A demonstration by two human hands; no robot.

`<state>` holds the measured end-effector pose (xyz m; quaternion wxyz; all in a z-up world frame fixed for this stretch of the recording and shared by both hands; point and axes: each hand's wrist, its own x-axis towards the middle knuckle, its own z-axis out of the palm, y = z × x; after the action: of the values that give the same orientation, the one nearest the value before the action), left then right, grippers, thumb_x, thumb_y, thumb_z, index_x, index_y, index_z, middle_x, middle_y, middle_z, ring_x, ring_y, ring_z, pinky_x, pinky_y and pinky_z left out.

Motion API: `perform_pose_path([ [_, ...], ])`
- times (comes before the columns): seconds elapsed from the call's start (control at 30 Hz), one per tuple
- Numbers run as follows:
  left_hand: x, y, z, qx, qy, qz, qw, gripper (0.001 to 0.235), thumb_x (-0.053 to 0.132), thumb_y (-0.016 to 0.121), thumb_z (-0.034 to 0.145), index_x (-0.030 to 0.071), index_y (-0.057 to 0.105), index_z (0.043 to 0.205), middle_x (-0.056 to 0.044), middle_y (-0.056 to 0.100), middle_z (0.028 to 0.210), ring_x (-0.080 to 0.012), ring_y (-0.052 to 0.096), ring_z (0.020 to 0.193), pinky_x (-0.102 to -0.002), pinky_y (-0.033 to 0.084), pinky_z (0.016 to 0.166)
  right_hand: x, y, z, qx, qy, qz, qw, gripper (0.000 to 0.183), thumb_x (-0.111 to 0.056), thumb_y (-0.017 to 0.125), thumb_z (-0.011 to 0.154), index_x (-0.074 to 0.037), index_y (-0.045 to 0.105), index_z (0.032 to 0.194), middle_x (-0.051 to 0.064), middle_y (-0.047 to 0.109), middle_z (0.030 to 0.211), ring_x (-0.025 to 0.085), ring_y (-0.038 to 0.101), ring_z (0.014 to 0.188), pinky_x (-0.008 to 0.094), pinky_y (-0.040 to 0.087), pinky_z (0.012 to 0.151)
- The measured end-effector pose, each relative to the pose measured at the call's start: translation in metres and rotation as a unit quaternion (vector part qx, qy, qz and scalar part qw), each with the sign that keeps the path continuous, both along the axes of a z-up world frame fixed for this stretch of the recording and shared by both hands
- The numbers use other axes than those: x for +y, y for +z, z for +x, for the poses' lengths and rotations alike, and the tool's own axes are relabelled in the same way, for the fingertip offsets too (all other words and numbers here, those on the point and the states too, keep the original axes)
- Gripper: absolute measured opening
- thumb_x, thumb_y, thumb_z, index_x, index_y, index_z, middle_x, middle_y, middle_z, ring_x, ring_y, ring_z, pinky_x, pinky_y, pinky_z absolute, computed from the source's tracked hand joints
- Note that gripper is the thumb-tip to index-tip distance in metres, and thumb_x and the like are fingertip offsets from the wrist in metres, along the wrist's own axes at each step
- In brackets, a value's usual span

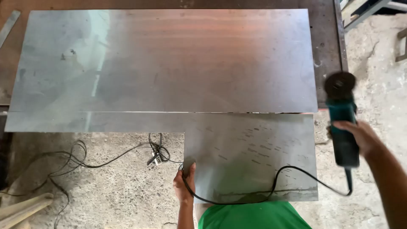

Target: Cutting a large metal sheet along a marked line using an electric angle grinder.

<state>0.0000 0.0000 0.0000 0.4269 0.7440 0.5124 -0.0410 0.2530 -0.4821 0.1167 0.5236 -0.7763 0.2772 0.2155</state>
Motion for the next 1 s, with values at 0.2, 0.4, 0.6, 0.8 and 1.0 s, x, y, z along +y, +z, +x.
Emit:
perform_pose_path([
  [0.2, 0.006, -0.020, -0.006, -0.004, -0.029, 0.026, 0.999, 0.062, 0.061, 0.074, 0.077, 0.000, 0.063, 0.069, -0.012, 0.069, 0.064, -0.0223, 0.062, 0.057, -0.034, 0.053, 0.058, -0.037, -0.051, -0.092, -0.024, -0.156, 0.143, 0.977, 0.074, -0.018, 0.051, 0.082, -0.007, 0.033, 0.152, 0.016, 0.058, 0.131, 0.039, 0.057, 0.119, 0.052, 0.036, 0.107],
  [0.4, 0.003, -0.005, 0.001, -0.003, 0.019, -0.030, 0.999, 0.055, 0.051, 0.078, 0.080, -0.002, 0.064, 0.071, -0.014, 0.069, 0.066, -0.0228, 0.062, 0.058, -0.034, 0.053, 0.057, -0.014, -0.077, -0.126, -0.011, -0.226, 0.227, 0.947, 0.071, -0.022, 0.044, 0.085, 0.006, 0.033, 0.149, 0.025, 0.054, 0.137, 0.040, 0.052, 0.128, 0.050, 0.037, 0.112],
  [0.6, 0.009, -0.032, -0.006, 0.008, 0.012, -0.024, 1.000, 0.056, 0.059, 0.074, 0.080, 0.005, 0.061, 0.072, -0.005, 0.058, 0.059, -0.0169, 0.051, 0.049, -0.031, 0.043, 0.044, -0.008, -0.056, -0.124, -0.034, -0.231, 0.185, 0.955, 0.069, -0.027, 0.052, 0.085, 0.003, 0.040, 0.146, 0.025, 0.062, 0.124, 0.035, 0.057, 0.117, 0.045, 0.038, 0.102],
  [0.8, 0.001, -0.004, 0.004, 0.026, 0.034, -0.024, 0.999, 0.057, 0.058, 0.078, 0.076, 0.003, 0.064, 0.071, -0.009, 0.067, 0.061, -0.0189, 0.060, 0.051, -0.031, 0.051, 0.047, 0.007, -0.024, -0.119, -0.042, -0.238, 0.155, 0.958, 0.065, -0.026, 0.052, 0.087, -0.003, 0.040, 0.147, 0.021, 0.063, 0.123, 0.030, 0.057, 0.112, 0.042, 0.039, 0.098],
  [1.0, -0.003, 0.002, 0.014, -0.006, 0.056, -0.068, 0.996, 0.049, 0.045, 0.078, 0.083, -0.003, 0.066, 0.084, -0.016, 0.072, 0.071, -0.0249, 0.070, 0.057, -0.034, 0.061, 0.048, 0.002, -0.036, -0.109, -0.057, -0.250, 0.162, 0.953, 0.062, -0.024, 0.054, 0.089, -0.001, 0.041, 0.145, 0.021, 0.063, 0.124, 0.029, 0.061, 0.110, 0.040, 0.043, 0.098],
])
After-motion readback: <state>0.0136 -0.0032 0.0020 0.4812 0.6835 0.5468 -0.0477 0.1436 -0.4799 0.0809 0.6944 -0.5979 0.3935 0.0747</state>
